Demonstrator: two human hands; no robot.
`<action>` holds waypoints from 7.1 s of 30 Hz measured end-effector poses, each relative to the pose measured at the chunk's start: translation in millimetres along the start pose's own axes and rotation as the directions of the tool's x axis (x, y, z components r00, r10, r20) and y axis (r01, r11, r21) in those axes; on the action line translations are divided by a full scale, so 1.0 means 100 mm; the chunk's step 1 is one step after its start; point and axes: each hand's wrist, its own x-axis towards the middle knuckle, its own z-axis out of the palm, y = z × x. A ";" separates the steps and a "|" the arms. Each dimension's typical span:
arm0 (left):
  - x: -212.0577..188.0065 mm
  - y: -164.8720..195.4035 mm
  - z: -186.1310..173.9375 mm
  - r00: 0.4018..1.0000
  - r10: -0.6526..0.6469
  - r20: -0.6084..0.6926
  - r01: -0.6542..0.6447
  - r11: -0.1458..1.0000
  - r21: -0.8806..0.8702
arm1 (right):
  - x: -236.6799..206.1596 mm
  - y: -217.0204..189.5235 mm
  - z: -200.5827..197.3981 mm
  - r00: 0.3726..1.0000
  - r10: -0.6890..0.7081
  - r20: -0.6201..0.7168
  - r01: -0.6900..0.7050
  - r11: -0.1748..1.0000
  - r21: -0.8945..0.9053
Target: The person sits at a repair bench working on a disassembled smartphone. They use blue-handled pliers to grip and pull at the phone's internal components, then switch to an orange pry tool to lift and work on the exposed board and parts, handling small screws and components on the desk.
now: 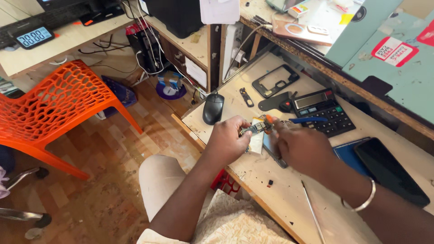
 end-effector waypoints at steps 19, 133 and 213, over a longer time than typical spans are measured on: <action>-0.01 -0.01 -0.03 1.000 -0.021 0.021 0.022 0.999 -0.042 | -0.02 -0.06 0.09 0.999 0.035 0.033 -0.034 0.999 -0.037; -0.04 -0.08 -0.02 0.997 0.077 -0.018 -0.077 0.997 0.009 | 0.02 -0.13 0.16 0.999 -0.037 0.002 0.037 0.976 -0.213; 0.11 0.36 0.32 0.969 -0.234 0.082 0.229 0.971 0.063 | -0.14 0.39 0.05 0.986 -0.123 0.109 0.129 0.990 -0.050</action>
